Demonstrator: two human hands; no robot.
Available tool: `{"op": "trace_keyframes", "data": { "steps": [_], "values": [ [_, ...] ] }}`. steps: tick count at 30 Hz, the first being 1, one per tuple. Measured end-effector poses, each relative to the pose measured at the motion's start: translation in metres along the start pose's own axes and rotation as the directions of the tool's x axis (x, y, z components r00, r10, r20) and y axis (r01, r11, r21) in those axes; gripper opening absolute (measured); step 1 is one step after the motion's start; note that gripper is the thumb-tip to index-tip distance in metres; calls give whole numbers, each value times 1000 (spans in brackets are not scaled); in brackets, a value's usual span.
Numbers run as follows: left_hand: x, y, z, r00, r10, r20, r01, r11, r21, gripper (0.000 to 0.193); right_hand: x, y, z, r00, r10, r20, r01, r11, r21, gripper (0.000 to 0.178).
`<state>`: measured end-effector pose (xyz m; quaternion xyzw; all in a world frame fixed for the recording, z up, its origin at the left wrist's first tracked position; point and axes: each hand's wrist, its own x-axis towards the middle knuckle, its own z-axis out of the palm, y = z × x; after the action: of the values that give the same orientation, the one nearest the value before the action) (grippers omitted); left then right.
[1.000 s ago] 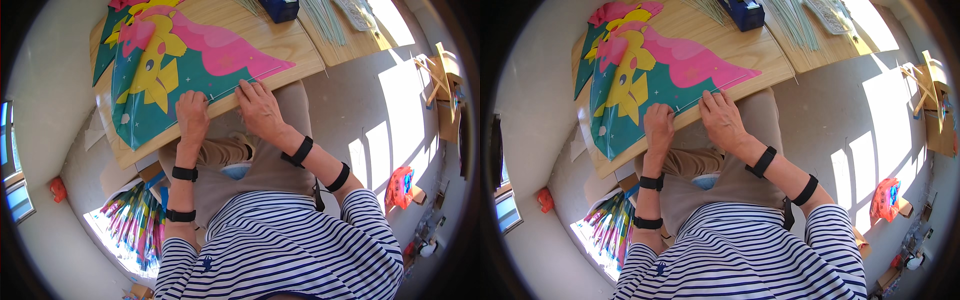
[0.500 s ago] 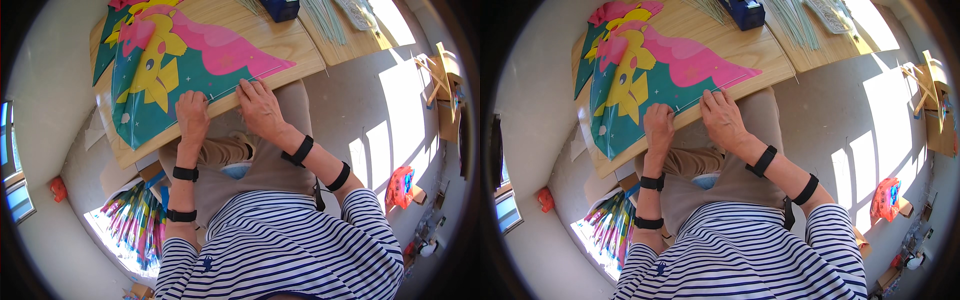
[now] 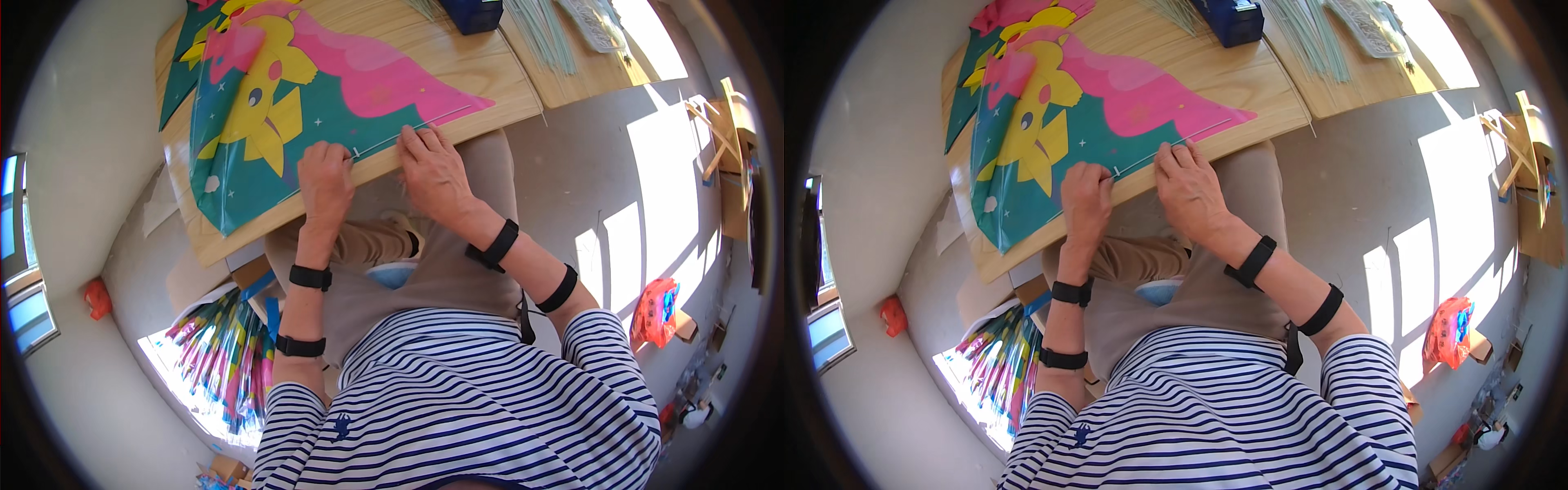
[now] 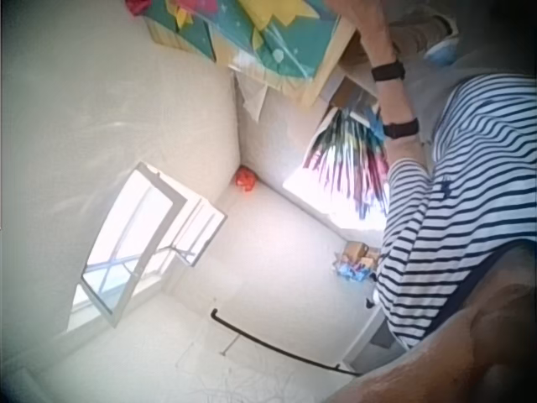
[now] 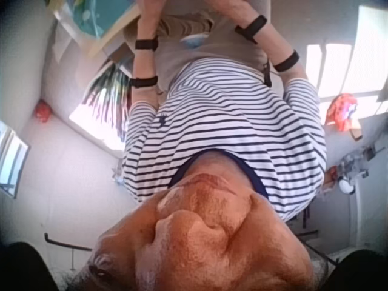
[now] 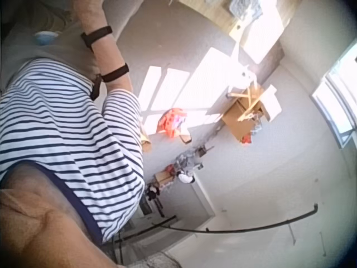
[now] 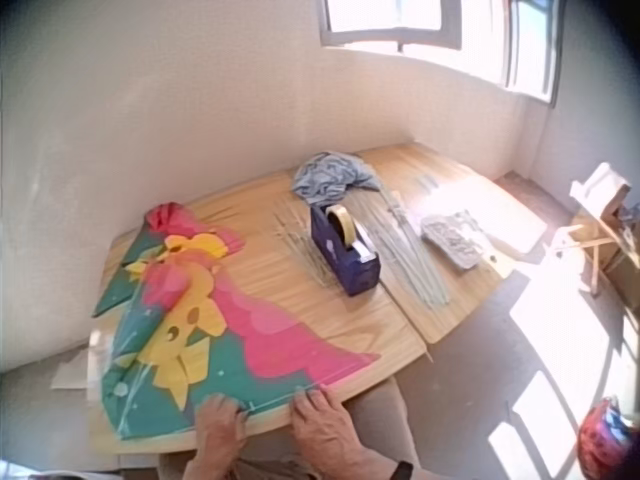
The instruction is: The recorder is assembling a kite by attaching fiberglass rods and string to the kite sail.
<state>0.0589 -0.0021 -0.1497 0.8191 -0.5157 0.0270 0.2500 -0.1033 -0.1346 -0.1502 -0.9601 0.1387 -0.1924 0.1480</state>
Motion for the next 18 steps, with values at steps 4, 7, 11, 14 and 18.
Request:
{"op": "trace_keyframes", "data": {
  "steps": [4,7,11,14,18],
  "values": [
    [2,3,2,1000,17,7,-18,998,54,12,0,-1,1,1000,1,-5,-1,1000,-22,45],
    [3,4,2,999,43,-2,-43,994,105,13,0,-2,1,1000,-2,-10,1,1000,-27,45],
    [4,3,3,998,70,6,-71,986,149,12,1,-3,1,1000,-3,-5,3,1000,-20,46],
    [5,1,3,997,78,18,-79,986,147,11,1,-3,0,1000,-8,2,8,1000,-26,47],
    [5,2,4,993,120,-21,-117,986,120,10,0,-2,1,1000,-10,-6,10,999,-35,46]
  ]
}}
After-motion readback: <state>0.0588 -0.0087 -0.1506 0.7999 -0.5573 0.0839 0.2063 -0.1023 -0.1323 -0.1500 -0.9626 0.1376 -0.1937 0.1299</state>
